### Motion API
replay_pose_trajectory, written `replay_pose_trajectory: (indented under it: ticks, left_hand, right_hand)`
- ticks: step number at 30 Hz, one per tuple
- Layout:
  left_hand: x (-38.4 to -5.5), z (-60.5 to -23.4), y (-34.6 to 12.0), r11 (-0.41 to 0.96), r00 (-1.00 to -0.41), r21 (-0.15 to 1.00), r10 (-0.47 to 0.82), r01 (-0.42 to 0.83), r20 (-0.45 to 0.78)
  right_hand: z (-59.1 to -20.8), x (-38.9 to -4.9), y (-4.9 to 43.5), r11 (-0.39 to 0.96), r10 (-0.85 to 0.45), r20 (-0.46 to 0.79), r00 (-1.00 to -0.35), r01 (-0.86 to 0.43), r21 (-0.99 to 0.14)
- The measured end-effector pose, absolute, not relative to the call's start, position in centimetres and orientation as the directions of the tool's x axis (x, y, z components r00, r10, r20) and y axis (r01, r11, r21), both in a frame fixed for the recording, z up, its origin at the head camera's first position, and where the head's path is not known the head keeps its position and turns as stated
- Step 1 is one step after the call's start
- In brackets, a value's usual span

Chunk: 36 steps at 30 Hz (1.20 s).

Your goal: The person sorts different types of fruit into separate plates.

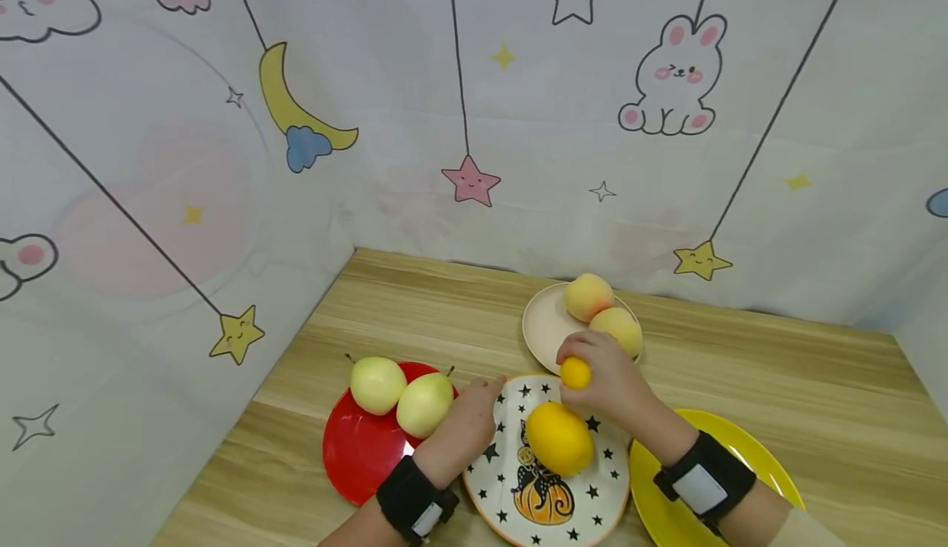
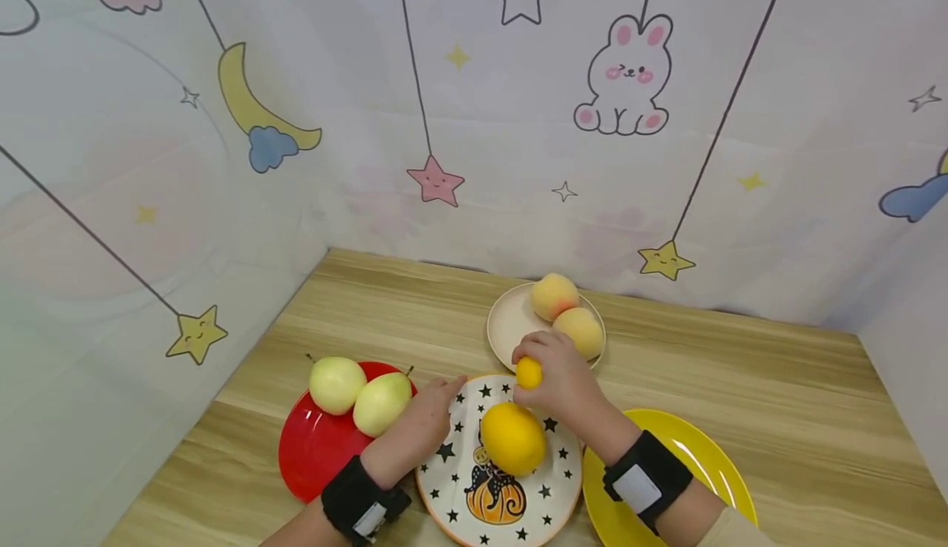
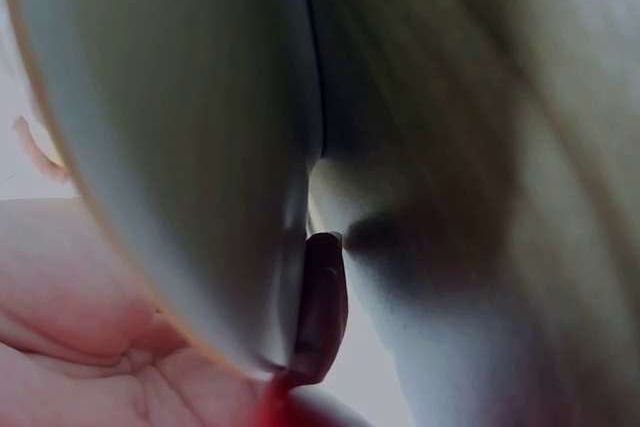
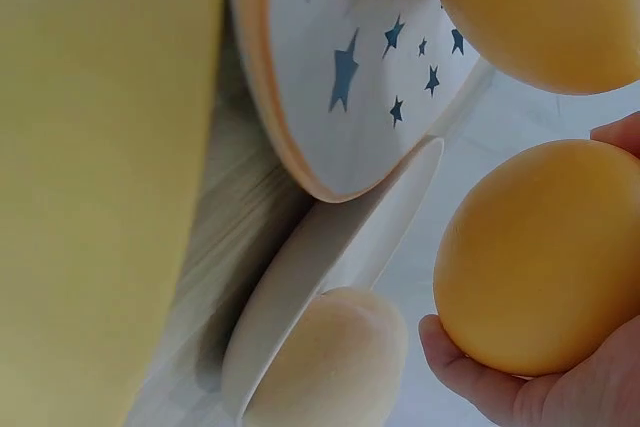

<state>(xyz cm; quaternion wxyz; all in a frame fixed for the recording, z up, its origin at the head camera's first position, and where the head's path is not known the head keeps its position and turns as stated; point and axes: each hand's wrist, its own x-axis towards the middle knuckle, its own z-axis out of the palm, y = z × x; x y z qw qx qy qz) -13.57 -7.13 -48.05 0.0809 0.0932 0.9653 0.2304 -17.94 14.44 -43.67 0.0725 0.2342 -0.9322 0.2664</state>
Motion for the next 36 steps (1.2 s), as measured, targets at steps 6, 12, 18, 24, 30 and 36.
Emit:
replay_pose_trajectory:
  ticks: [6,12,18,24,30,36]
  left_hand:
    - [-13.6,-48.0,-7.1,0.882,-0.969,0.447,0.221,0.152,-0.106]
    - [-13.6,-48.0,-7.0,0.891,-0.971,0.427,0.216,0.154,-0.100]
    - [-13.6,-47.8,-6.9,0.889,-0.973,0.438,0.199,0.131,-0.113]
    - [-13.5,-47.8,-7.0,0.877,-0.971,0.457,0.217,0.151,-0.095]
    - [-13.4,-47.8,-7.1,0.863,-0.965,0.461,0.257,0.204,-0.055]
    - [-13.5,-47.9,-7.1,0.869,-0.966,0.456,0.249,0.194,-0.064]
  right_hand:
    - [-43.8,-16.8,15.5,0.785,-0.395,0.224,-0.891,-0.454,-0.421]
    - [-44.2,-15.5,16.4,0.806,-0.407,0.223,-0.886,-0.463,-0.368]
    - [-44.8,-14.6,17.0,0.817,-0.415,0.193,-0.889,-0.457,-0.352]
    - [-45.2,-13.9,17.3,0.811,-0.418,0.183,-0.890,-0.456,-0.366]
    - [-45.3,-13.4,17.2,0.796,-0.435,0.202,-0.877,-0.480,-0.369]
    - [-45.3,-13.1,16.5,0.785,-0.460,0.179,-0.870,-0.493,-0.376]
